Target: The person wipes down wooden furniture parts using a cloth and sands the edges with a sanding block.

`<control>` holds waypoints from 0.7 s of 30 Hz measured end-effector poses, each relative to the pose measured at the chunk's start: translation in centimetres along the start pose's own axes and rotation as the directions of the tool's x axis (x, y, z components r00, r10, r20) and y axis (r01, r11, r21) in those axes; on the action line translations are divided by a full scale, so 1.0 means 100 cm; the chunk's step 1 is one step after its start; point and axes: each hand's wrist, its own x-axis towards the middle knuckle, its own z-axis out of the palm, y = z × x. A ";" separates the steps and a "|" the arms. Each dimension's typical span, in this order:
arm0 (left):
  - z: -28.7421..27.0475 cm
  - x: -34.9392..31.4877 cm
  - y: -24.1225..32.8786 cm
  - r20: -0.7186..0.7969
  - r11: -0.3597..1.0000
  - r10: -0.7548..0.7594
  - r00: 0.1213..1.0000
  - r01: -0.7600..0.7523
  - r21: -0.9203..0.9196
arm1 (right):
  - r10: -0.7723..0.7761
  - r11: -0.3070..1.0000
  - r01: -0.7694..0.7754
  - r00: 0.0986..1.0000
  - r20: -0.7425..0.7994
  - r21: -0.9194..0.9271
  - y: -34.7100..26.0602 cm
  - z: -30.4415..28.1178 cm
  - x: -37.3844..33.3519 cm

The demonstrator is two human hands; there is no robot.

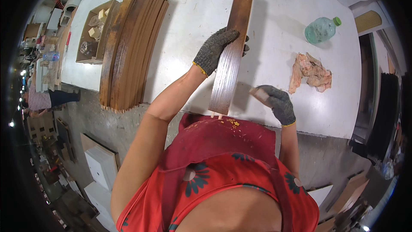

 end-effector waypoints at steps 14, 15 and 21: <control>-0.002 -0.005 -0.037 0.138 0.934 0.034 0.990 0.018 -0.357 | -0.426 0.877 0.340 0.877 -0.223 -0.339 -0.038 0.047 0.003; 0.000 -0.002 -0.036 0.165 0.929 0.036 0.986 0.028 -0.368 | -0.437 0.799 0.317 0.889 -0.132 -0.512 -0.052 0.060 0.003; 0.005 0.001 -0.038 0.130 0.973 0.063 0.990 -0.032 -0.229 | -0.528 0.438 0.501 0.815 0.237 -0.747 -0.084 0.102 0.015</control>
